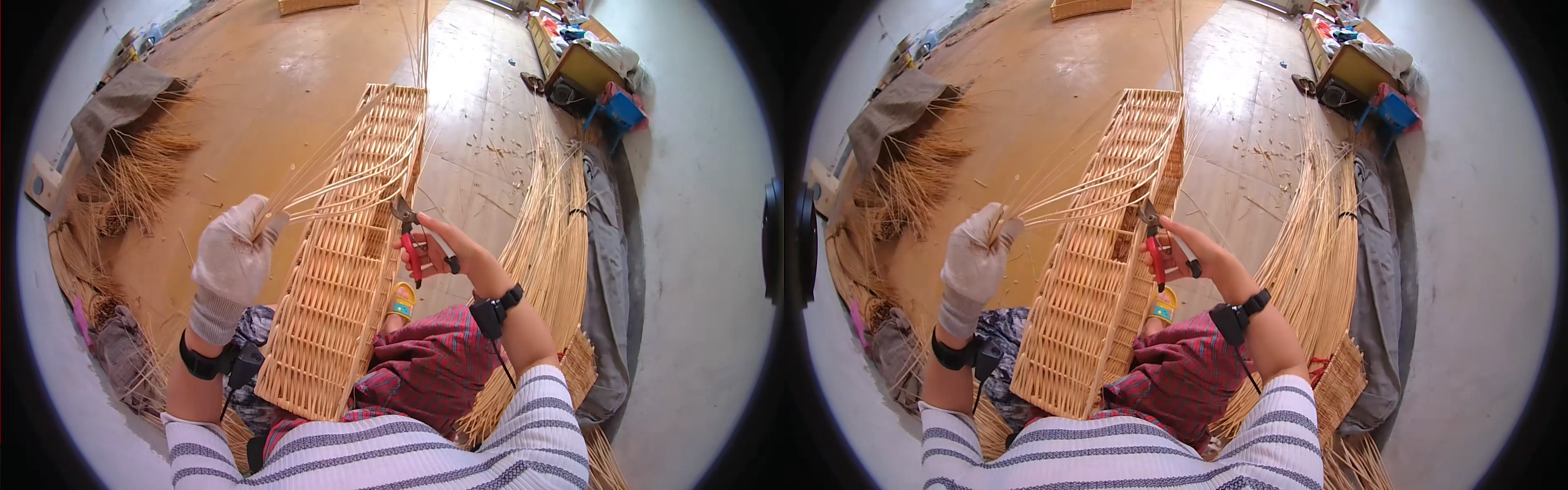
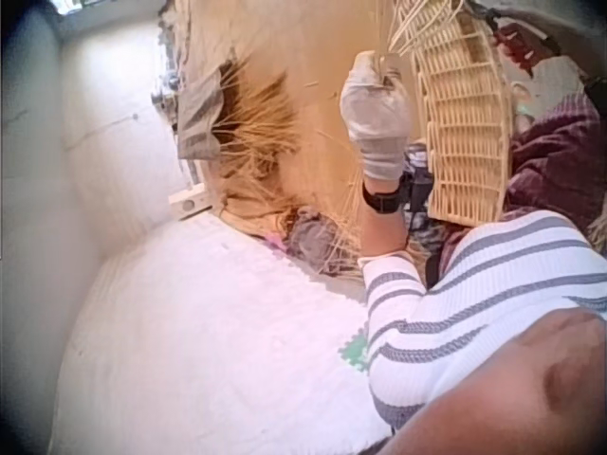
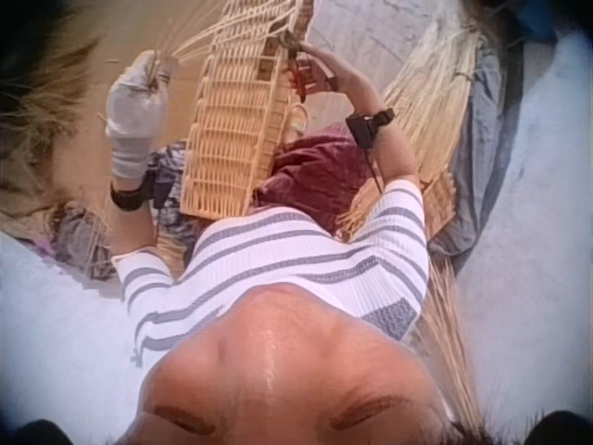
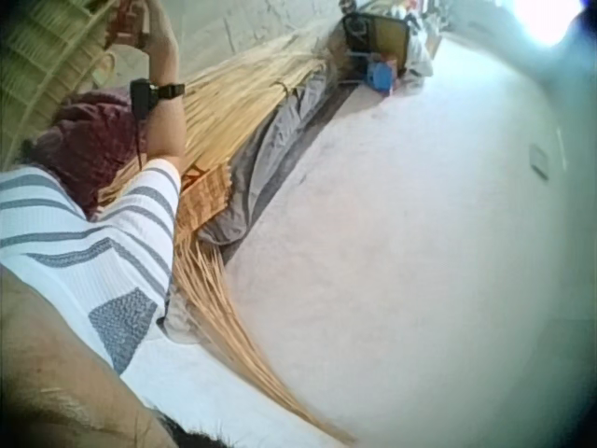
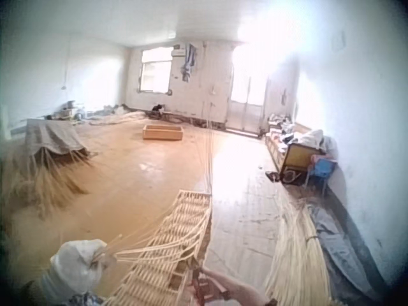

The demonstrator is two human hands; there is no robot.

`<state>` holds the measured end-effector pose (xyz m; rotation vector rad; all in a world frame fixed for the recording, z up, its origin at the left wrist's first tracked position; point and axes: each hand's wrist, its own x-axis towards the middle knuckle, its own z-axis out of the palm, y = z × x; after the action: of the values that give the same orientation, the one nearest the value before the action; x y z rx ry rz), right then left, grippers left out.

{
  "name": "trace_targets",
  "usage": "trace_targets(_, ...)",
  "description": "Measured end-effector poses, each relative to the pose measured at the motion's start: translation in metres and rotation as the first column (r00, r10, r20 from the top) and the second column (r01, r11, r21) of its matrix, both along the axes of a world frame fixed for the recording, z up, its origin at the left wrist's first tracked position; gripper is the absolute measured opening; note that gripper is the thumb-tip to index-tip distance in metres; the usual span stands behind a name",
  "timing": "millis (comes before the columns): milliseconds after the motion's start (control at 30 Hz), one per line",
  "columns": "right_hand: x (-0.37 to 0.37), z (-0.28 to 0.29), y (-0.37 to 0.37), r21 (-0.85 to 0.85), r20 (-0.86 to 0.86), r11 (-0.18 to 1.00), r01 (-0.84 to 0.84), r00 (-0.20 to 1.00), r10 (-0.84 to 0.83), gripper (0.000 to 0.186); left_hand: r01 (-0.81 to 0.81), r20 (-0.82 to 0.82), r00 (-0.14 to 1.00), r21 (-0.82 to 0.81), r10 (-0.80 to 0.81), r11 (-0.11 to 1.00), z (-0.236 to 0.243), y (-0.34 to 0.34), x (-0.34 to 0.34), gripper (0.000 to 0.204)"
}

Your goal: Weaving and trimming a large wicker basket while sitting on the floor.

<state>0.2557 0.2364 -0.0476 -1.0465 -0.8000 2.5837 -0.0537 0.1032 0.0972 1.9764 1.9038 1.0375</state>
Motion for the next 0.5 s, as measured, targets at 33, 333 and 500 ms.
trace_targets(33, -0.008, 0.017, 0.001, 0.037, 0.165, 0.996, 0.080, 0.983, -0.085, 0.056, 0.005, 0.008, 1.000, 0.007, -0.005, 1.000, 0.007, 0.003, 0.003, 0.015)
trace_targets(333, 0.021, -0.007, 0.072, 0.061, 0.027, 0.997, -0.049, 0.999, 0.047, 0.072, 0.007, -0.091, 0.996, 0.243, 0.016, 0.970, 0.020, 0.031, -0.002, 0.015)
trace_targets(500, 0.030, -0.037, 0.111, 0.122, -0.003, 0.992, -0.027, 1.000, 0.028, 0.070, 0.011, -0.132, 0.991, 0.187, 0.014, 0.982, 0.039, 0.046, 0.001, 0.016)
